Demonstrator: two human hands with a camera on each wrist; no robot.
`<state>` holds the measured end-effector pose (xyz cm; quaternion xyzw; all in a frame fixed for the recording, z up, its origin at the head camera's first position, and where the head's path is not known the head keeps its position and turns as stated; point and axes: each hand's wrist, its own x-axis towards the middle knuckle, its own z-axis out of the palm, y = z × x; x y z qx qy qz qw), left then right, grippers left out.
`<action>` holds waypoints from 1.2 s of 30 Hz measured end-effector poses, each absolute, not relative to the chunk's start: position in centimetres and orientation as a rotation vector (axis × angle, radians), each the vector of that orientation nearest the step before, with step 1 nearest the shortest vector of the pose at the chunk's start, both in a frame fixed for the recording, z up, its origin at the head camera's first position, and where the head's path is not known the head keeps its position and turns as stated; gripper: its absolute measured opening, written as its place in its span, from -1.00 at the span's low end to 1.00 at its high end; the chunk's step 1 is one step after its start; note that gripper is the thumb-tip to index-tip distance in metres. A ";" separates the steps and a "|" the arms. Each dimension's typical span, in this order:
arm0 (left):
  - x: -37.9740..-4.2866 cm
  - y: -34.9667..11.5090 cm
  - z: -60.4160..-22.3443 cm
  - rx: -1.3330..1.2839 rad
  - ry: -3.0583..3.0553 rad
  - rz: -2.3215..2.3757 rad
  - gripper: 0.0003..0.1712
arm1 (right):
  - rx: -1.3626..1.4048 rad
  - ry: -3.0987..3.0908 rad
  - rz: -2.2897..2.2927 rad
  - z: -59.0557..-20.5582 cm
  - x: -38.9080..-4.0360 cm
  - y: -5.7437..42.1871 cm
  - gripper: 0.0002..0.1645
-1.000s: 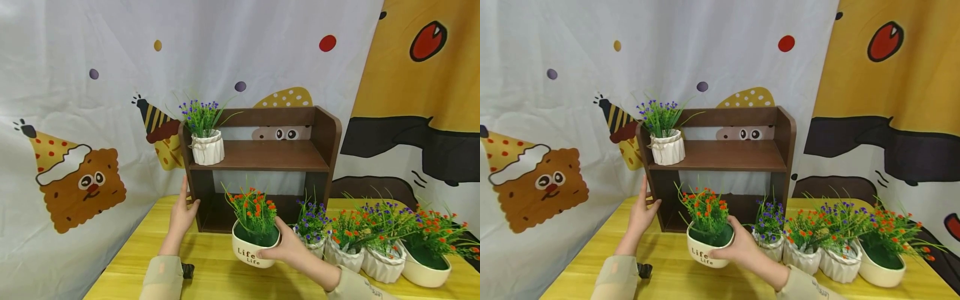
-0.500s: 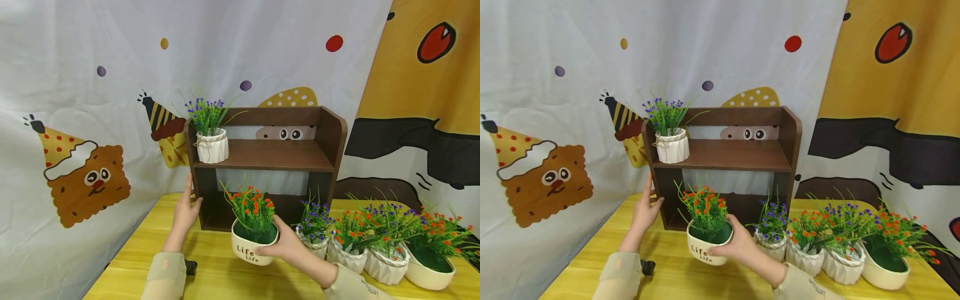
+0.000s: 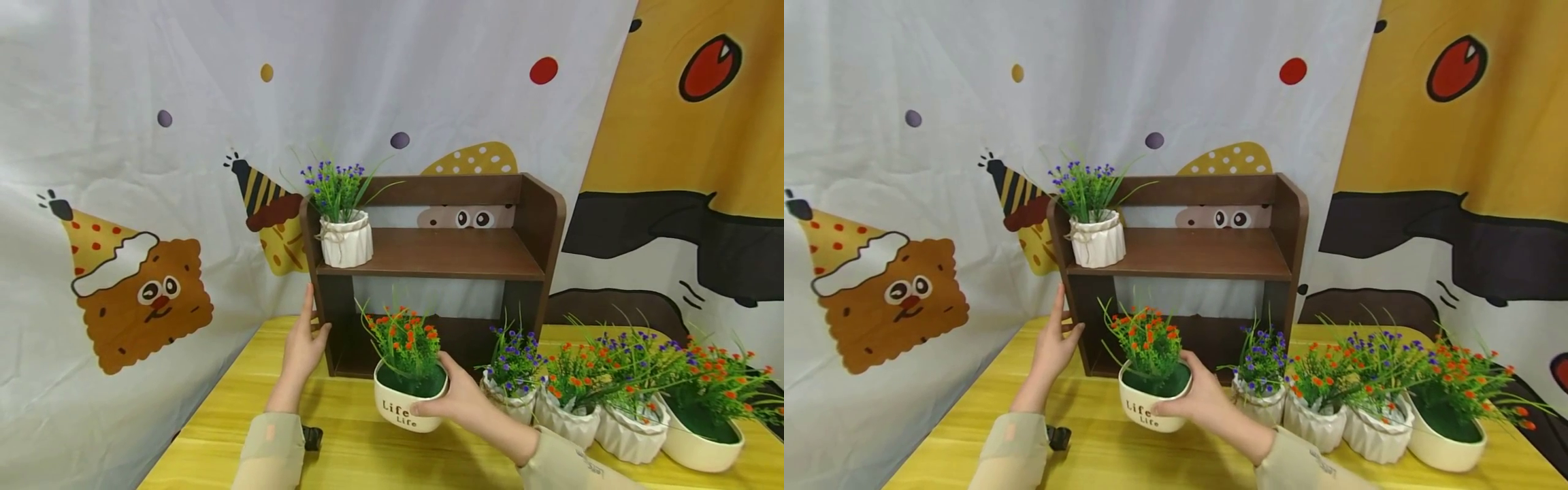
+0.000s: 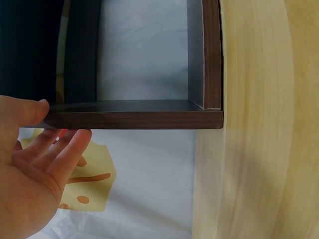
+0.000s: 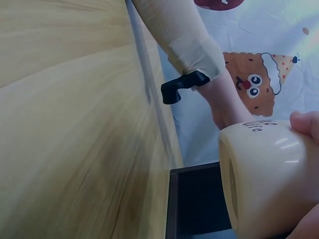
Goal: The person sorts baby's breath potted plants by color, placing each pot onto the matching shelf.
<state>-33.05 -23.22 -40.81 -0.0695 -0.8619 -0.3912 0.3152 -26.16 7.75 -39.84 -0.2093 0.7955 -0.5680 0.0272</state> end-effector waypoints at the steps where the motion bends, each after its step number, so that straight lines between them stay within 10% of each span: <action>1: -33.1 -23.2 -40.8 -0.183 -2.270 -1.031 0.00 | -0.653 2.455 -1.761 -40.0 -26.3 7.6 0.08; 36: -33.0 -23.2 -41.0 -0.201 -2.240 -1.017 0.06 | -0.657 2.398 -1.880 -45.3 -31.4 1.7 0.04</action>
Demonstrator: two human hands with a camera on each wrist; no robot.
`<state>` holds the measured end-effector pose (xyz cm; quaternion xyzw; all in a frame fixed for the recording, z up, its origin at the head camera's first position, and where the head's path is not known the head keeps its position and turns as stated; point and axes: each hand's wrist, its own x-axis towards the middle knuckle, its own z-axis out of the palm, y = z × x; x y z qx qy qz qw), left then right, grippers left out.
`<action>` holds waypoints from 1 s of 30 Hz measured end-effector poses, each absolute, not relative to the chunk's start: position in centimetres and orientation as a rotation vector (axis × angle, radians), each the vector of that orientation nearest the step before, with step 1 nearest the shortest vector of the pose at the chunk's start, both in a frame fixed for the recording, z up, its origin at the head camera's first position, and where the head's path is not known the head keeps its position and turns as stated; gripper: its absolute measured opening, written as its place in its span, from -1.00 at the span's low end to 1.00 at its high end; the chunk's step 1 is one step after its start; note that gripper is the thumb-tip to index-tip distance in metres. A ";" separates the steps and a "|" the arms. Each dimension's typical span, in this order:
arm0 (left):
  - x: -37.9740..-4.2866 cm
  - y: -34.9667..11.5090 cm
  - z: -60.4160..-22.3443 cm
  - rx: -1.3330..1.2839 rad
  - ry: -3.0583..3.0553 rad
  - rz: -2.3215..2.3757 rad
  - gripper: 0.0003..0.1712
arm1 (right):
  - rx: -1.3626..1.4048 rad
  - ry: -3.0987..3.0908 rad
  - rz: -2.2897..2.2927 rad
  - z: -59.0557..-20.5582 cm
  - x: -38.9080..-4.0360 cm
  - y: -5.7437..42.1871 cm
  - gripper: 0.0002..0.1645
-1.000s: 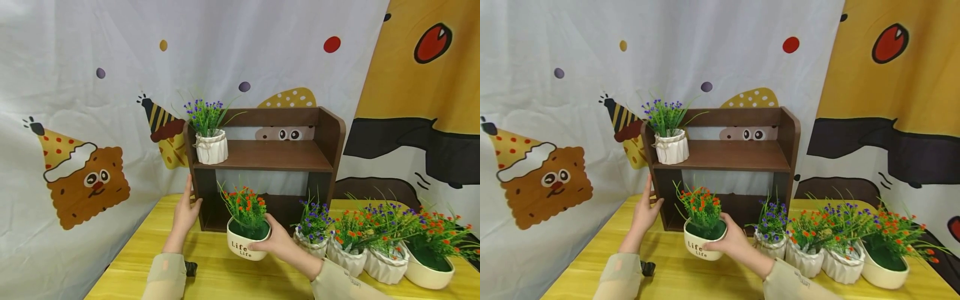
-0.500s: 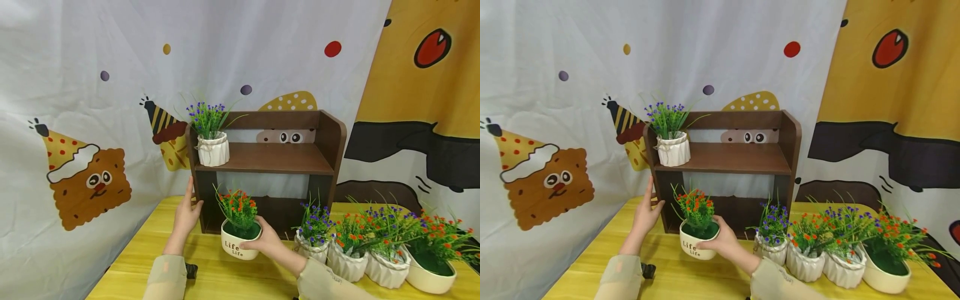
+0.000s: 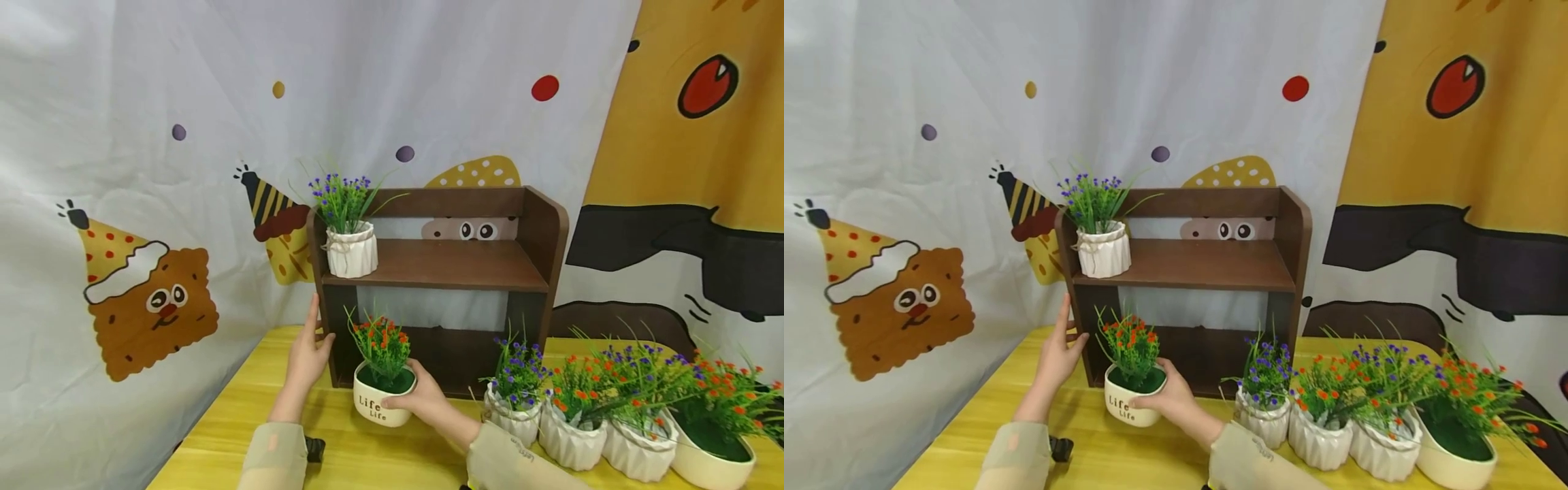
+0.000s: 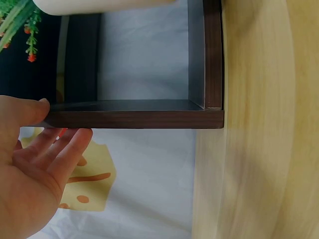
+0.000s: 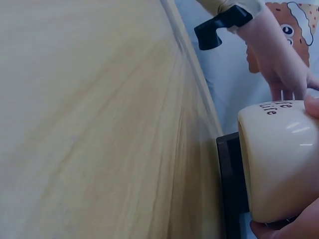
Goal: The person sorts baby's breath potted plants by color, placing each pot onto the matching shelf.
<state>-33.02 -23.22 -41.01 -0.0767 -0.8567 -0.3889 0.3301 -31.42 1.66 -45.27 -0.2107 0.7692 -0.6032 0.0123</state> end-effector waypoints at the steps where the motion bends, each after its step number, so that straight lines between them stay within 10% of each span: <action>1: -33.0 -23.2 -41.1 -0.203 -2.243 -1.015 0.06 | -0.654 2.388 -1.893 -45.6 -31.6 1.6 0.04; 30: -33.1 -23.0 -40.9 -0.182 -2.242 -1.052 0.05 | -0.722 2.298 -1.951 -46.9 -35.5 -1.3 0.04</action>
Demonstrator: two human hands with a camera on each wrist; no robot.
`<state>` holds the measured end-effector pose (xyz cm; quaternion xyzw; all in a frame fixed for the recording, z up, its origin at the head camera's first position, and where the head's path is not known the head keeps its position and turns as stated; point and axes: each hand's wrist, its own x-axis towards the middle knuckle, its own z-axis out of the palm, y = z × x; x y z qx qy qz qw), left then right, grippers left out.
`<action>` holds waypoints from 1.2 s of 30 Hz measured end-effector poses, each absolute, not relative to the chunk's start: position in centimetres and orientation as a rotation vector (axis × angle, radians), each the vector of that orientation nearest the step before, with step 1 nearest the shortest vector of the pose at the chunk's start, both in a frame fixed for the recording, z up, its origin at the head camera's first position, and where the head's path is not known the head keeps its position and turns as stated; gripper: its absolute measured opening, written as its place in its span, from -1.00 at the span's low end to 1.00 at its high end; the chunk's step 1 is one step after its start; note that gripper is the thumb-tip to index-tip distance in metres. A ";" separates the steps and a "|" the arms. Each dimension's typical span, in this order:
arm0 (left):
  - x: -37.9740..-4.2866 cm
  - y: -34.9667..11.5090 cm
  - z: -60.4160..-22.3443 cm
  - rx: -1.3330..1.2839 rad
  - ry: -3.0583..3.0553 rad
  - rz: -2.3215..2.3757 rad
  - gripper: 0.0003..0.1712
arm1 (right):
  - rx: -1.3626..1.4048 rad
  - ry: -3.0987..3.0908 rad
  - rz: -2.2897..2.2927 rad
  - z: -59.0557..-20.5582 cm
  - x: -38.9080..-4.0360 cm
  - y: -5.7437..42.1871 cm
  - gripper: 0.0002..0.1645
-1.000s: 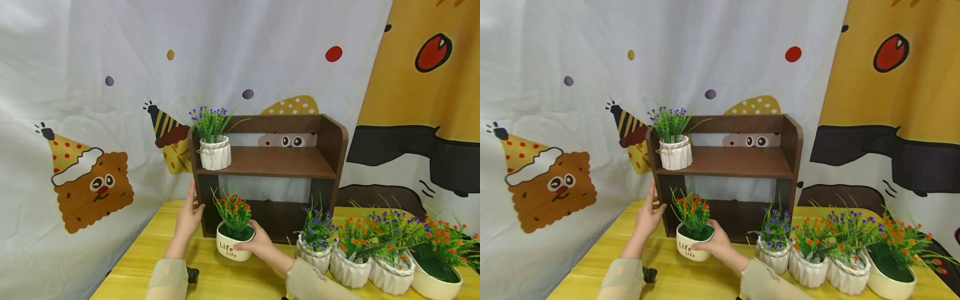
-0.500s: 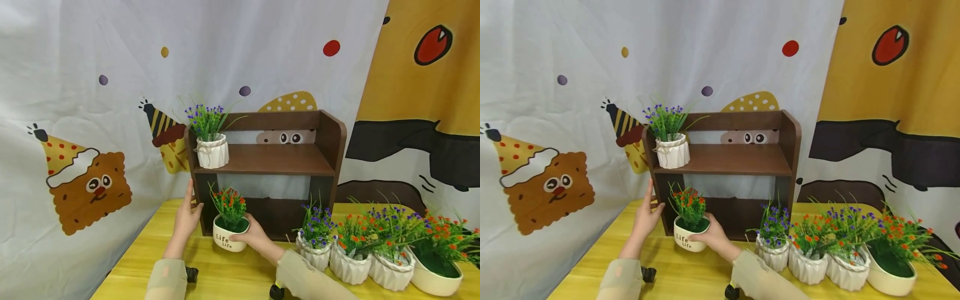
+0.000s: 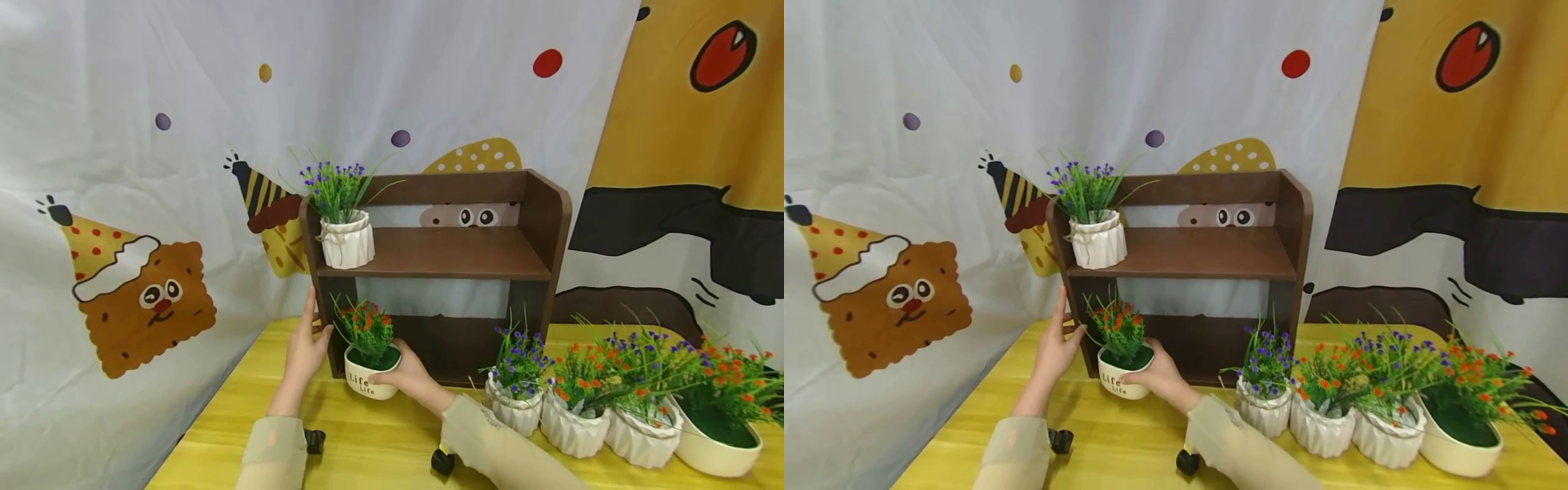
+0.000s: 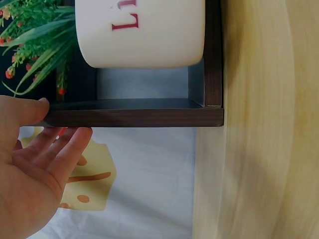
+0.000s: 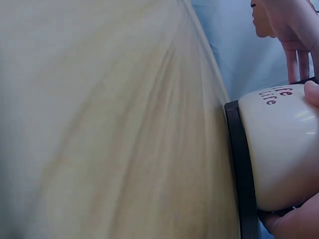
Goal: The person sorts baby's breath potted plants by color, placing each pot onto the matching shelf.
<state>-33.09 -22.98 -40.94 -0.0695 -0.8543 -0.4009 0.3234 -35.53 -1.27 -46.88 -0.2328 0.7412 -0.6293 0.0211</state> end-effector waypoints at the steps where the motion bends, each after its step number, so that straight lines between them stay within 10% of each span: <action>1: -33.2 -23.0 -40.8 -0.186 -2.240 -1.052 0.05 | -0.736 2.296 -1.952 -46.8 -35.8 -1.4 0.04; 36: -33.2 -23.2 -41.0 -0.208 -2.234 -1.002 0.06 | -0.647 2.381 -1.861 -46.8 -37.2 -1.8 0.19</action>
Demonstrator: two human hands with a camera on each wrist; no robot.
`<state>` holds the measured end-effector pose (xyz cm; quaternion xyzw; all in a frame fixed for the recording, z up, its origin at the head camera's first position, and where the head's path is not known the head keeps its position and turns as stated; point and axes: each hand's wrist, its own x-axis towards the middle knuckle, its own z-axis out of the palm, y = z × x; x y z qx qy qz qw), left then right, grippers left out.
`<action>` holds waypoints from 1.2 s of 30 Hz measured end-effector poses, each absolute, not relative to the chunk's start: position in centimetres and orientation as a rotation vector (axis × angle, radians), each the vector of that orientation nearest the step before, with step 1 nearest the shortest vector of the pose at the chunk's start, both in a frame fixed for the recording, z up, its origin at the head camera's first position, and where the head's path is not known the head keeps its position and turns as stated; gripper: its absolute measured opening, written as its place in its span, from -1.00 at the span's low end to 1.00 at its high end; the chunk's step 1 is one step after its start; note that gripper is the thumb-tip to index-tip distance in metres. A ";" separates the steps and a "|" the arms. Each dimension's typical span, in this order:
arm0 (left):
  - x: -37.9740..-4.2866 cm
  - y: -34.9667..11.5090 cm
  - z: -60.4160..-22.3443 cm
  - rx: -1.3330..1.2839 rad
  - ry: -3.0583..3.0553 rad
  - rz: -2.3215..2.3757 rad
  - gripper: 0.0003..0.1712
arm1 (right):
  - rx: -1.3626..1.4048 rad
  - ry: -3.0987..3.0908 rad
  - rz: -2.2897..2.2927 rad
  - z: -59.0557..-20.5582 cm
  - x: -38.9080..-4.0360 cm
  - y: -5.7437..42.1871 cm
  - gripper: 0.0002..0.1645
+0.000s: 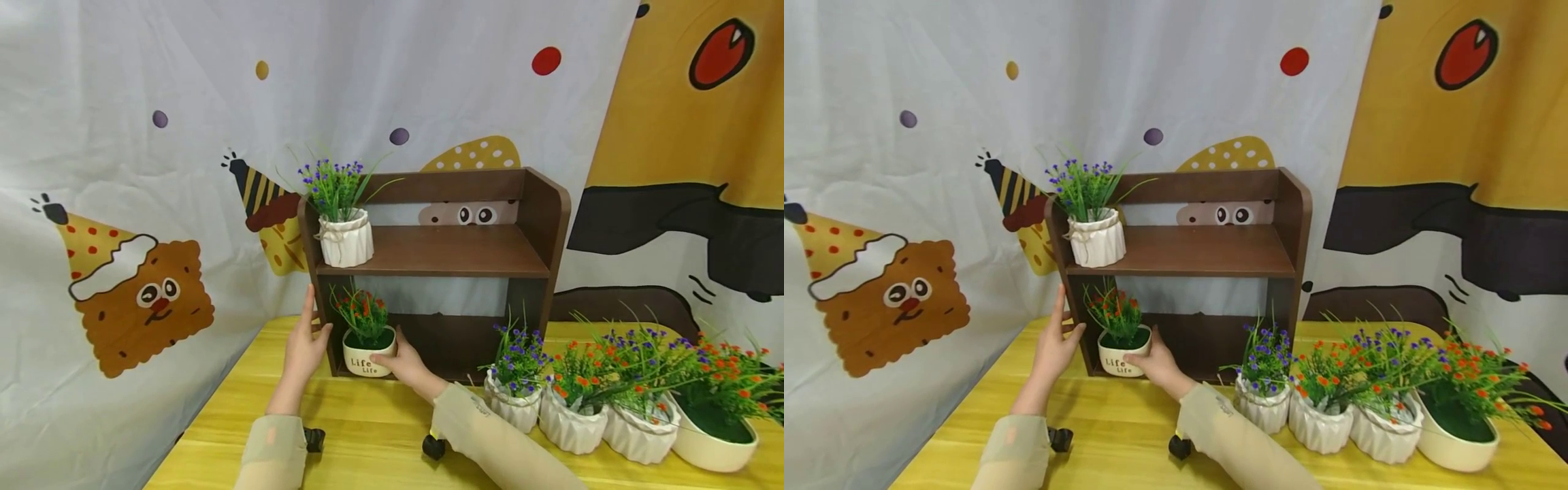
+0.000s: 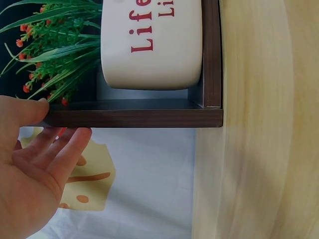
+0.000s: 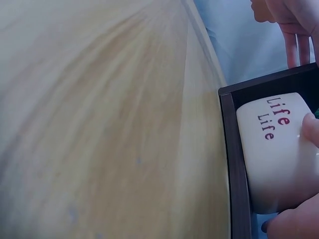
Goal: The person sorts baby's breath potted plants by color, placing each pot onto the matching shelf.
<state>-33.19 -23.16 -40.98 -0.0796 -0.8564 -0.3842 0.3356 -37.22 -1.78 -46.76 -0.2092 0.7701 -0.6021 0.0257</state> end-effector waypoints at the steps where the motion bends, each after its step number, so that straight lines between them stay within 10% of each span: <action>1: -33.1 -23.2 -41.0 -0.202 -2.241 -1.008 0.06 | -0.655 2.393 -1.856 -46.7 -37.2 -1.9 0.17; 21: -33.2 -22.9 -40.9 -0.205 -2.253 -1.041 0.05 | -0.594 2.454 -1.830 -46.5 -37.0 -2.4 0.07; 36: -33.0 -23.2 -41.0 -0.198 -2.264 -1.033 0.05 | -0.755 2.148 -1.706 -44.1 -28.8 4.0 -0.09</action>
